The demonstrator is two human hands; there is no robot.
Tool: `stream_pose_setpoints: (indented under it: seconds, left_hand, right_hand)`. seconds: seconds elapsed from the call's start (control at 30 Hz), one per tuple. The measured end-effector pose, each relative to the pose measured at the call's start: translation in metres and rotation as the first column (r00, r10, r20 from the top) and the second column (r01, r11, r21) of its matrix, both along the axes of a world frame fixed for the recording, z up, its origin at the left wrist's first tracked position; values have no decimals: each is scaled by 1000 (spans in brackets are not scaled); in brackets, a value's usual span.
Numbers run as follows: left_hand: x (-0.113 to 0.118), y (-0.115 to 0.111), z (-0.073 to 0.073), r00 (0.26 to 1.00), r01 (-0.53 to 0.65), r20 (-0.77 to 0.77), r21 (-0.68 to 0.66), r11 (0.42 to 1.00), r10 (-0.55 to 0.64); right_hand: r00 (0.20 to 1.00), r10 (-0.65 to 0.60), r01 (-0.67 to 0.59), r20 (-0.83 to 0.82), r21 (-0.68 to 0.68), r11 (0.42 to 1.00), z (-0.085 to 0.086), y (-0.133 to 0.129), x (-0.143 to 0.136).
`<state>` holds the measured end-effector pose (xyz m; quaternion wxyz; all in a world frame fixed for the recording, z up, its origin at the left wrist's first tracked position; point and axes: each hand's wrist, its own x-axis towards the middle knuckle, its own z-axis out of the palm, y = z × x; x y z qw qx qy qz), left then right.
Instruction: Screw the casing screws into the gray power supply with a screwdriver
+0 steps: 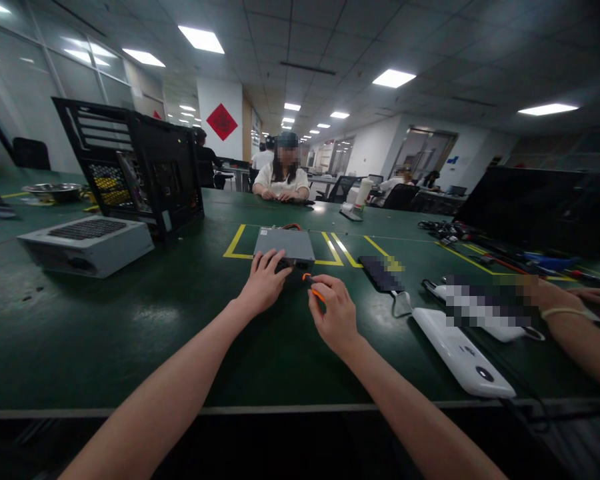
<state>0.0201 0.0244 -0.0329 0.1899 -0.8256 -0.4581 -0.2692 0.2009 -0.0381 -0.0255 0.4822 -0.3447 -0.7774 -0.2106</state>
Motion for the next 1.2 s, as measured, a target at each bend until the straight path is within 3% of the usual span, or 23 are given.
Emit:
stream_pose_setpoints:
  seconds: [0.17,0.37,0.5,0.63,0.8,0.93,1.1,1.2]
  left_hand:
    - [0,1,-1,1000,2,-4,18,1000,-2]
    - [-1,0,0,1000,9,-3,13,1000,-9]
    - [-1,-1,1,1000,8,-11,6,1000,-8]
    - [-1,-2,2,1000,6,-21,12,1000,-5]
    - [0,-2,1,999,1,-36,25,1000,0]
    - [0,-1,1,999,-4,-32,24,1000,5]
    - [0,0,0,1000,-4,-30,12,1000,5]
    - [0,0,0,1000,-5,-28,18,1000,5]
  right_hand:
    - [999,-24,25,41,-22,999,1,2,1]
    - [998,57,-57,3,-40,998,0,3,0]
    - [996,62,-60,66,-39,997,0,2,-1]
    - [992,126,-126,3,-50,991,-1,2,-2]
    - [999,40,-39,19,-44,998,-3,4,-3]
    - [997,64,-62,39,-48,997,-3,2,-2]
    - [992,-80,83,97,-37,996,-1,-1,-2]
    - [995,-21,25,96,-45,999,0,-1,-2]
